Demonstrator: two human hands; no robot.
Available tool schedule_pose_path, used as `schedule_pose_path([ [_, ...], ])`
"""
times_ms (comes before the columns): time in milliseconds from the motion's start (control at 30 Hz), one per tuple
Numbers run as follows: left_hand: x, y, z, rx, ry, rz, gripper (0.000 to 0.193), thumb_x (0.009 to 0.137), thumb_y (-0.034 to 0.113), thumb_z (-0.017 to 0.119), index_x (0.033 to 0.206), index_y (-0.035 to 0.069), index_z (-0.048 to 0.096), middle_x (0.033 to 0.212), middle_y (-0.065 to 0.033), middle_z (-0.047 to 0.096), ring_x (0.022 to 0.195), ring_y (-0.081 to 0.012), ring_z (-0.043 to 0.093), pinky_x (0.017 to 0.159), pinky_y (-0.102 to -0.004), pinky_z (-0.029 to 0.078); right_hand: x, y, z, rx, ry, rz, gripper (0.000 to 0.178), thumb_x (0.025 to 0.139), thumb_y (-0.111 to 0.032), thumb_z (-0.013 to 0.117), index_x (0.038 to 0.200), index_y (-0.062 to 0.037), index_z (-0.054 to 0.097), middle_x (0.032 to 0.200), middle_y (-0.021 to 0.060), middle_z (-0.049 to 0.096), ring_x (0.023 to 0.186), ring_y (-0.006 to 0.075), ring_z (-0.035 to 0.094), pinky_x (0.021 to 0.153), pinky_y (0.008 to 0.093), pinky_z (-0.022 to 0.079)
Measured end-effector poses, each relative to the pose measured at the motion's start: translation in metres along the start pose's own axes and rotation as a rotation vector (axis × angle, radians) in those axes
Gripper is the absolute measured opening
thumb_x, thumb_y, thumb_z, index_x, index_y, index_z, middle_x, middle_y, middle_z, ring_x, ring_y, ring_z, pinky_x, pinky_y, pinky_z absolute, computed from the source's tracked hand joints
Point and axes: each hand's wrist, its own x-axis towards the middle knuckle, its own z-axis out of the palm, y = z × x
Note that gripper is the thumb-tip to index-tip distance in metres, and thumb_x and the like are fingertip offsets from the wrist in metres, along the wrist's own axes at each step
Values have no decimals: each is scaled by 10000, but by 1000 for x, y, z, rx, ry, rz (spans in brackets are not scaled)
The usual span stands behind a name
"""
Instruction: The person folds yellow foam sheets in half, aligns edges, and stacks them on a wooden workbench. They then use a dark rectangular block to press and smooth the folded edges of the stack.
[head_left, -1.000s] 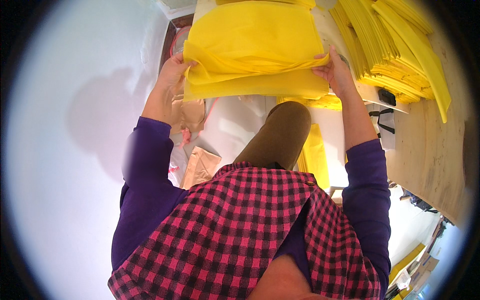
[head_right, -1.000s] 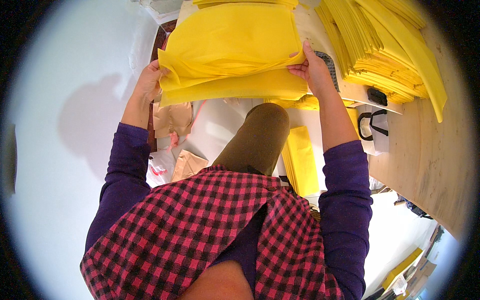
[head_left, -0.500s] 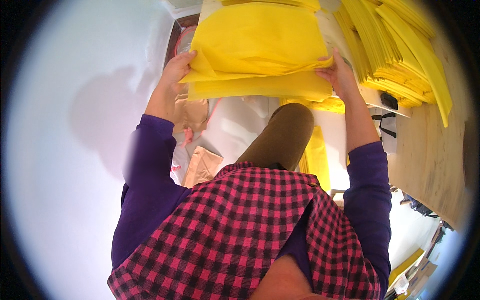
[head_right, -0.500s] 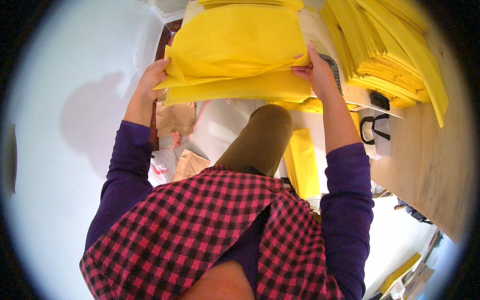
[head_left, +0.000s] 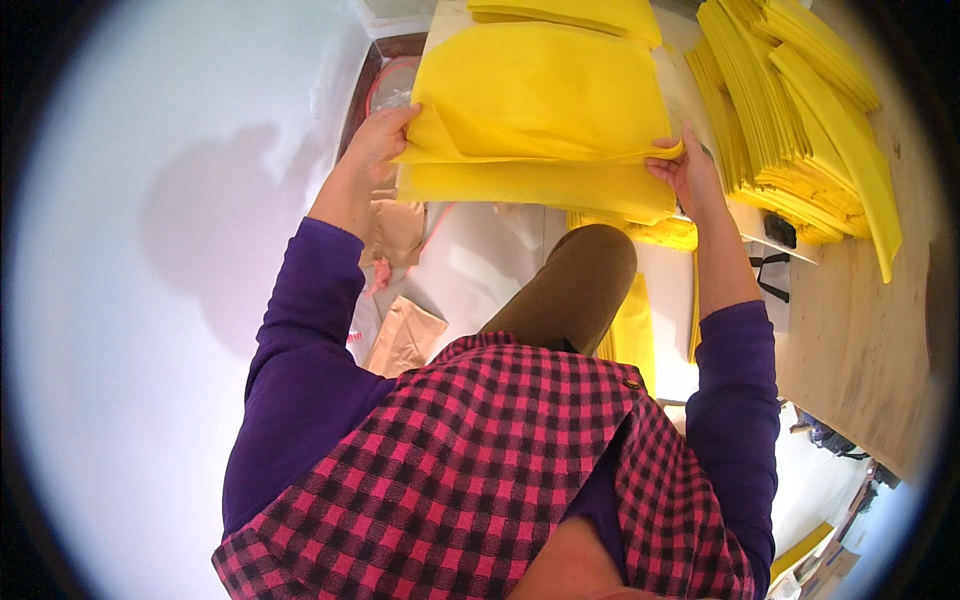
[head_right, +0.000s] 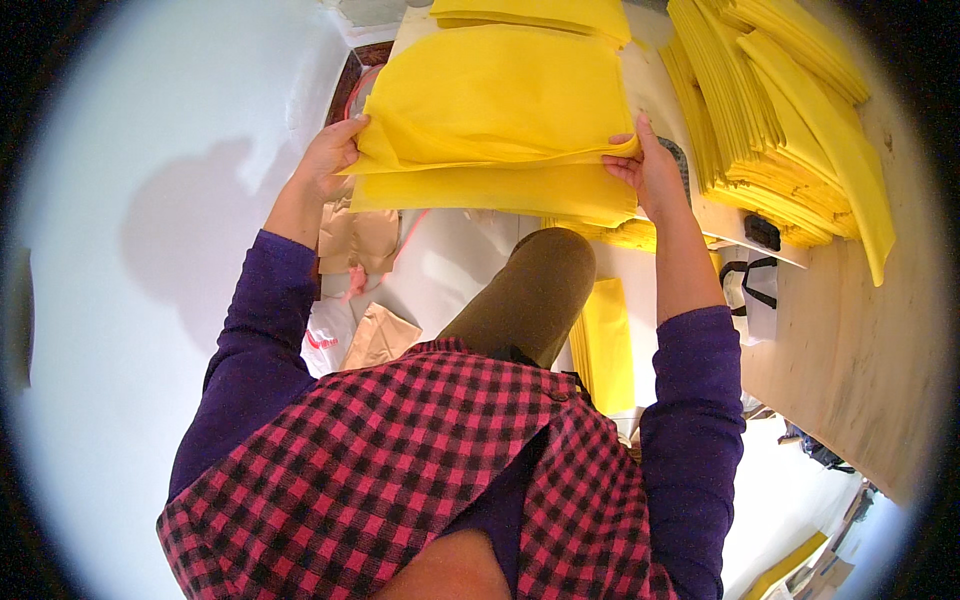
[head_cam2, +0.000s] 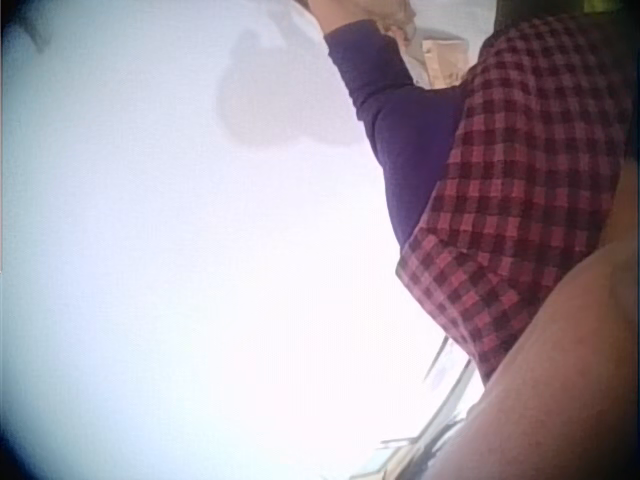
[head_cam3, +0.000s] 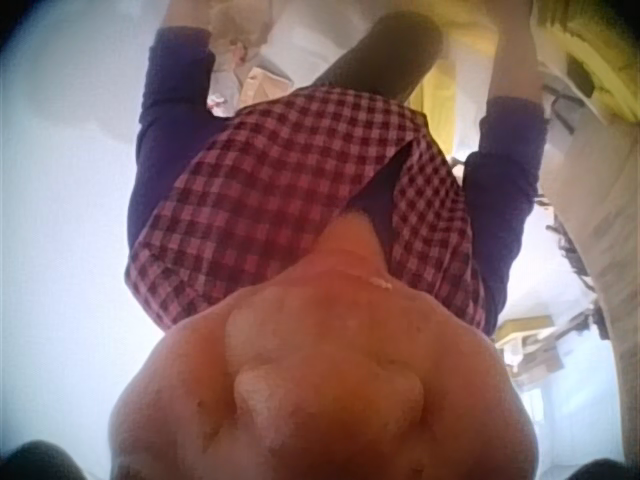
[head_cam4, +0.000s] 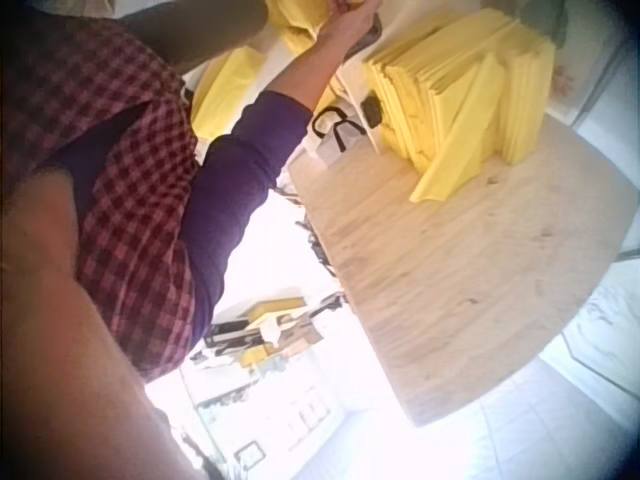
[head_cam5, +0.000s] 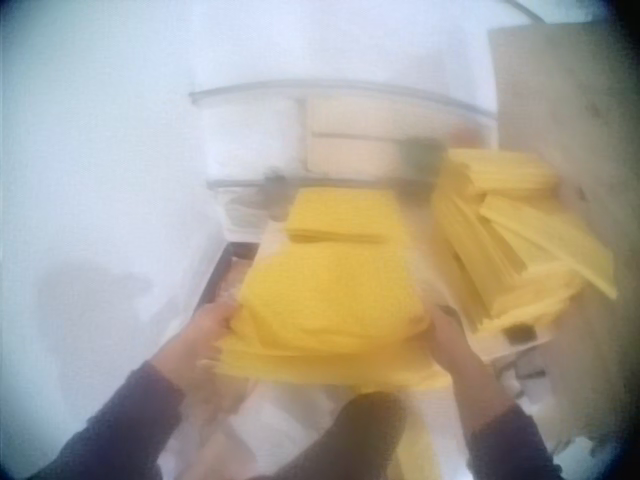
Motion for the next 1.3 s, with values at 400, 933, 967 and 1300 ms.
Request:
schedule_pose_path([
  [400, -18, 8, 22, 208, 31, 24, 249, 898, 160, 605, 1063, -25, 599, 1001, -99, 657, 860, -178, 644, 779, -305, 525, 1, -3, 2, -108, 88, 20, 544, 917, -575, 437, 996, -71, 628, 925, 69, 623, 871, 179, 593, 801, 321, 483],
  [933, -18, 6, 29, -105, 9, -51, 310, 932, 209, 540, 1123, -33, 571, 1091, -144, 641, 963, -243, 636, 879, -359, 507, -95, -9, 158, -1230, -151, -1079, 427, 832, -383, 620, 1100, -50, 605, 1114, 131, 611, 1070, 315, 538, 944, 418, 403],
  [967, -18, 7, 29, -98, 13, -60, 317, 933, 215, 535, 1130, -30, 570, 1098, -142, 639, 973, -239, 632, 884, -356, 502, -97, -3, 167, -1258, -193, -1030, 452, 830, -402, 615, 1111, -48, 602, 1121, 133, 609, 1081, 315, 536, 948, 421, 400],
  [1300, 0, 5, 11, 222, 80, 90, 329, 888, 283, 595, 1115, 45, 600, 1064, -53, 630, 972, -152, 573, 831, -277, 437, -108, 28, 147, -1239, -496, -838, 508, 788, -357, 670, 1184, -60, 560, 1145, 157, 590, 1137, 325, 502, 1005, 419, 358],
])
